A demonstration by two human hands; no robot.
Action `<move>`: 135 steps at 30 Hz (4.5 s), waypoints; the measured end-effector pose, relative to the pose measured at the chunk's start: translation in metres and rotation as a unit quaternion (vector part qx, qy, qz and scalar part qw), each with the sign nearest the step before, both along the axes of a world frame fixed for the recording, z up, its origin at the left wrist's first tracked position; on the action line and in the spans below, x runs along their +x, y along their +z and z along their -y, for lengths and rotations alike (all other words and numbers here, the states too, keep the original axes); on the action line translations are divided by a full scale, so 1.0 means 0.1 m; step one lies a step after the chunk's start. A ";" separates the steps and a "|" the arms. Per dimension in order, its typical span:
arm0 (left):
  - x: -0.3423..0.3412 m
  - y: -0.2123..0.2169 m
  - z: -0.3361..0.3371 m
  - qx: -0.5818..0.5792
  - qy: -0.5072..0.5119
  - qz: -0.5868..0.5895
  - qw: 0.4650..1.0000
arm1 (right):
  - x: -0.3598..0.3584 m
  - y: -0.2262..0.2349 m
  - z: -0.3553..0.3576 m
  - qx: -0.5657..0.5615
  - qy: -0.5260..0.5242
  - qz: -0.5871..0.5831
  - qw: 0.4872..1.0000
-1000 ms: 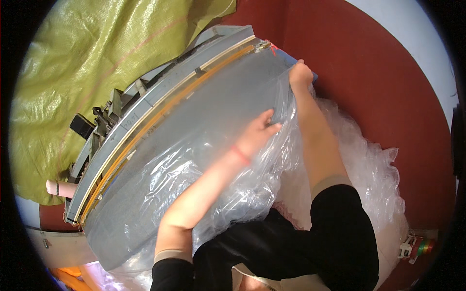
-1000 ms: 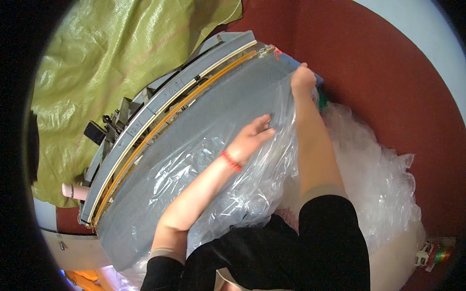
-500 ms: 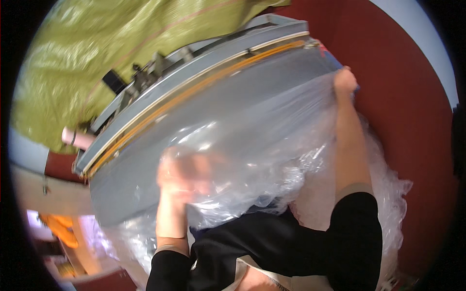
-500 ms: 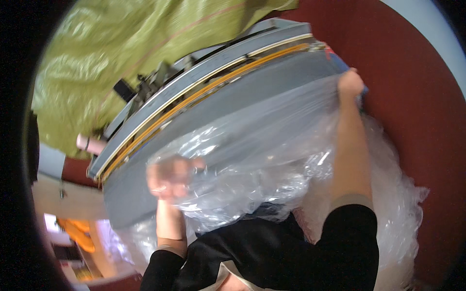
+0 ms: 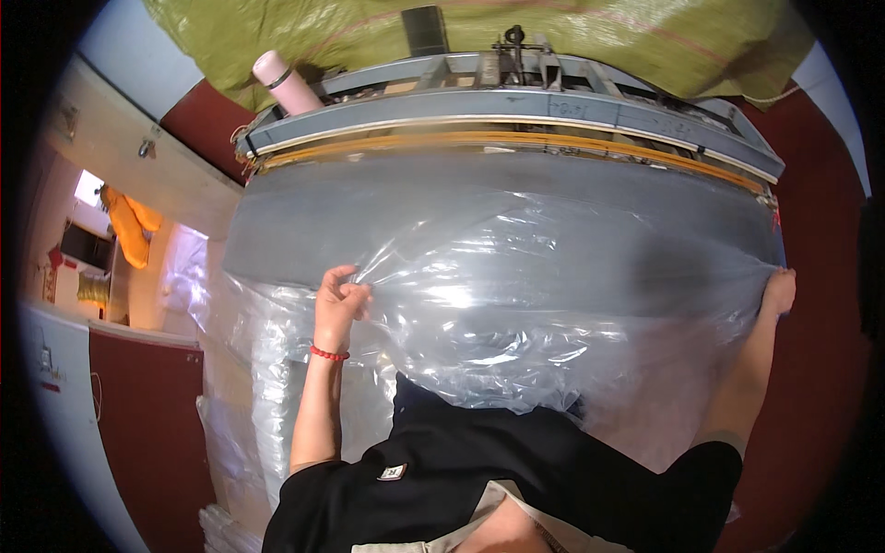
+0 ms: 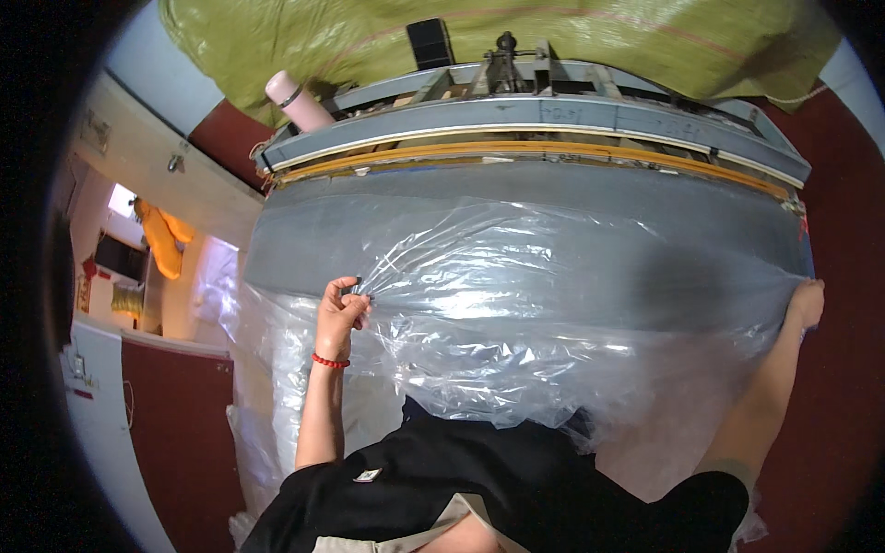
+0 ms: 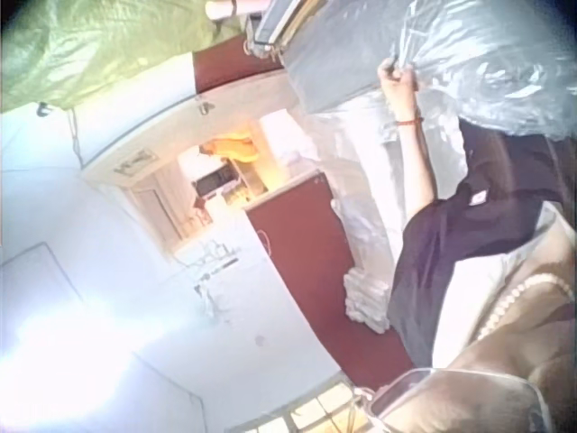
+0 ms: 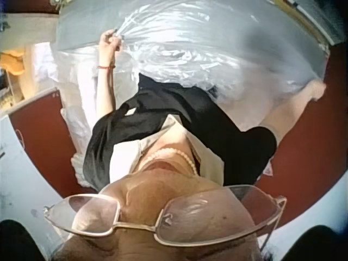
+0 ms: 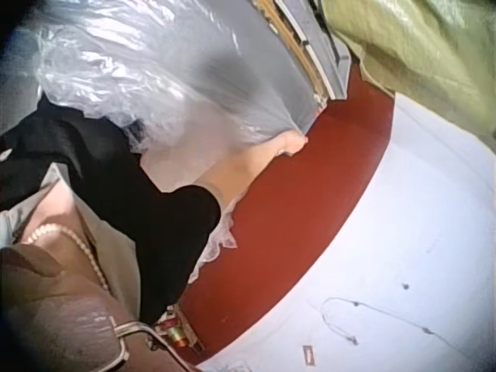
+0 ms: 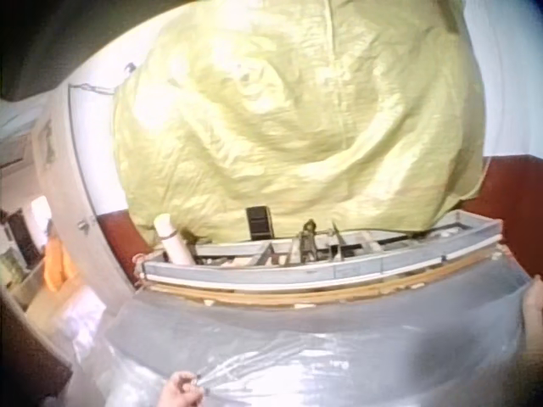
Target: The recorder is operating a large heat-sealing machine to package or seal large plastic/foam sheets.
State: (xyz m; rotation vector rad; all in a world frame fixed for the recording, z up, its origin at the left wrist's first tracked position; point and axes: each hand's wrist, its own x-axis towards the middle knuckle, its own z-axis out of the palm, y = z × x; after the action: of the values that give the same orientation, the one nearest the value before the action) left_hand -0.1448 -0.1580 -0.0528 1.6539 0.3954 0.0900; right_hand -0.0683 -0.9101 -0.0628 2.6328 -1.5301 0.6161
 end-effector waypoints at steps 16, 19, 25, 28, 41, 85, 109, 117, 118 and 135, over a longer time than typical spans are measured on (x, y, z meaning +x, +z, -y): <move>0.78 0.16 0.29 0.596 -0.218 0.208 0.744 | 0.02 0.17 -0.22 0.060 -0.031 0.074 0.995; 0.95 0.10 0.33 0.580 -0.188 0.242 0.755 | -0.14 -0.23 0.62 0.209 0.045 0.338 0.917; 1.36 0.07 0.33 0.502 0.005 0.203 0.841 | -0.57 -0.09 0.98 0.360 0.190 0.560 0.722; 1.48 -0.04 0.12 0.500 -0.026 0.199 0.843 | -0.78 0.15 0.97 0.338 0.187 0.540 0.748; 2.12 -0.18 -0.83 0.148 0.226 0.217 0.938 | 0.87 -0.11 -0.44 -0.027 0.267 0.355 0.896; 0.88 1.07 0.77 -0.045 -0.220 0.069 0.972 | 0.19 1.18 -2.78 0.241 0.515 0.303 0.765; 0.65 0.96 1.17 0.426 -0.117 0.442 0.781 | 0.37 0.67 -4.89 0.657 0.599 0.214 0.406; 0.22 0.66 1.27 -0.185 -0.653 0.053 0.733 | 0.72 0.40 -3.73 0.584 0.333 0.445 0.592; 0.13 0.72 1.13 -0.217 -0.660 0.046 0.718 | 0.74 0.32 -3.40 0.468 0.375 0.403 0.692; -0.28 1.79 -2.15 0.285 -0.194 -0.118 0.931 | 0.08 -0.25 0.59 0.054 0.160 0.193 0.967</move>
State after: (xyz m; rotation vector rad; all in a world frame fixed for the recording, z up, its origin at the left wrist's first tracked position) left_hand -0.1725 0.0575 0.1261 2.3015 0.2214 -0.3235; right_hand -0.0604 -0.9692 -0.0879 3.0094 -1.2401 1.1590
